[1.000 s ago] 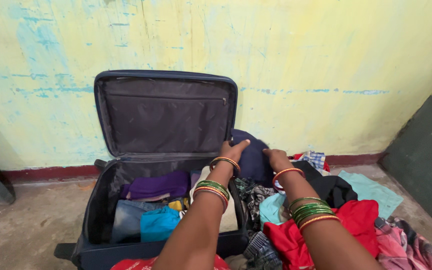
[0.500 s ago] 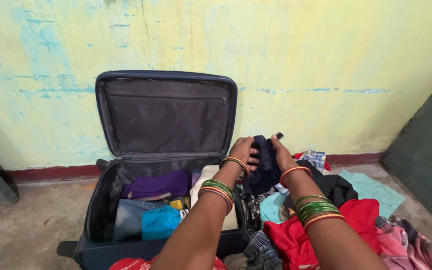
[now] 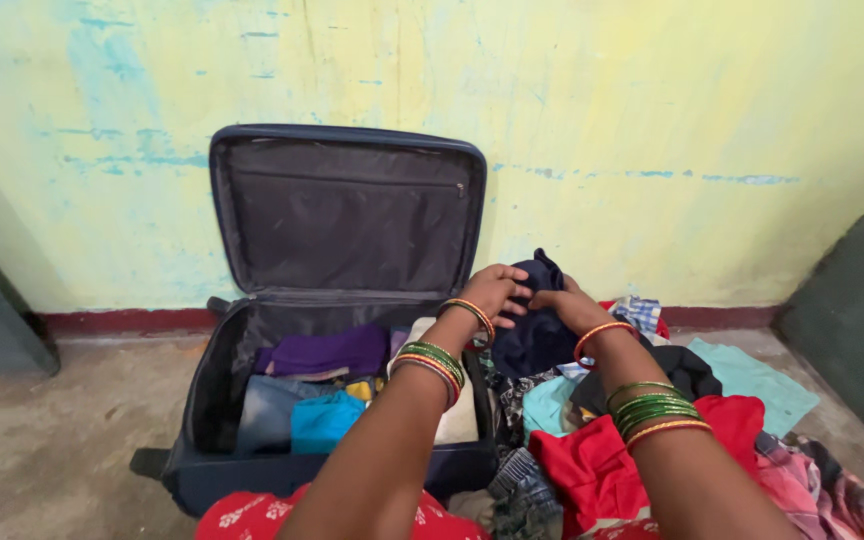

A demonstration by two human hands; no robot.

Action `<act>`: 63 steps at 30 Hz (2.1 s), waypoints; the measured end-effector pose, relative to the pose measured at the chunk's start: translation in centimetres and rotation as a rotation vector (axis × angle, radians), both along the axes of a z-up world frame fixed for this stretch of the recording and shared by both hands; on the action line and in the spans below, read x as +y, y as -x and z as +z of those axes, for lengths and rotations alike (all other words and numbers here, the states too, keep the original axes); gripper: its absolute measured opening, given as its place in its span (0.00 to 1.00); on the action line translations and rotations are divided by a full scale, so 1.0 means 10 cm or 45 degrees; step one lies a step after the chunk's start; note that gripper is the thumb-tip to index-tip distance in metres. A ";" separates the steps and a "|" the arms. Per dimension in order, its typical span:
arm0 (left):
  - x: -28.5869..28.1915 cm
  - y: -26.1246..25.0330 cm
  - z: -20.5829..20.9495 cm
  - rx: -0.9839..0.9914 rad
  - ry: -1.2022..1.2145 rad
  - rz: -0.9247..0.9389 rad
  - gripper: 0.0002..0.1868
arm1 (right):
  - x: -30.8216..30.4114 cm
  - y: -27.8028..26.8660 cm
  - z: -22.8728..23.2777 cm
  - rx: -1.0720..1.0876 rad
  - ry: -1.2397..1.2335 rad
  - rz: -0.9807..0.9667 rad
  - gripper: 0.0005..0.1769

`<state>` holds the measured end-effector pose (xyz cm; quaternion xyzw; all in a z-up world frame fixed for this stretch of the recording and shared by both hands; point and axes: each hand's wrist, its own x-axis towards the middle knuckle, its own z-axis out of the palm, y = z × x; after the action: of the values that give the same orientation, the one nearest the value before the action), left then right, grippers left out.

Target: The person packs a suitcase by hand by picking up clothes from a pile on the floor, folding a blue shirt, a white baby sweater, a navy blue shirt, and a pair of red pants, and placing them into the open suitcase.

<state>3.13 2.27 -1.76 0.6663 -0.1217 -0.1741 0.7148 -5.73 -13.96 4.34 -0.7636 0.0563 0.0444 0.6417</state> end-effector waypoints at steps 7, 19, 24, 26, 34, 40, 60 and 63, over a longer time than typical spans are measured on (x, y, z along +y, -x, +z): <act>0.51 0.42 0.17 -0.850 -0.560 0.427 0.41 | 0.11 0.15 0.17 -0.109 0.131 0.326 0.34; 1.32 0.73 0.40 -0.666 -0.223 -0.007 0.45 | 0.57 0.36 0.43 -0.096 0.092 0.541 0.37; 1.57 0.29 0.14 -0.550 -0.239 0.083 0.35 | 1.01 0.09 0.17 0.028 0.099 0.470 0.41; 1.70 0.14 0.09 -0.588 -0.366 0.241 0.37 | 1.18 -0.06 0.04 0.064 0.073 0.466 0.43; 2.51 -0.26 -0.30 -0.556 -0.895 0.727 0.50 | 1.89 -0.86 -0.77 -0.134 -0.041 0.312 0.49; 3.04 -0.60 -0.48 -0.441 -1.051 0.570 0.47 | 2.26 -1.37 -1.13 -0.248 0.211 0.248 0.47; 3.54 -1.15 -3.22 0.129 -1.160 0.634 0.39 | 2.62 -2.19 -3.02 -0.123 0.655 0.669 0.34; 3.59 -1.09 -3.40 0.204 -1.194 0.605 0.36 | 2.66 -2.23 -3.33 -0.106 0.594 0.734 0.31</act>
<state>13.98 38.13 -35.75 0.9081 0.1785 -0.0935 0.3670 16.56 12.65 -29.01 -0.8750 -0.1785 0.1780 0.4132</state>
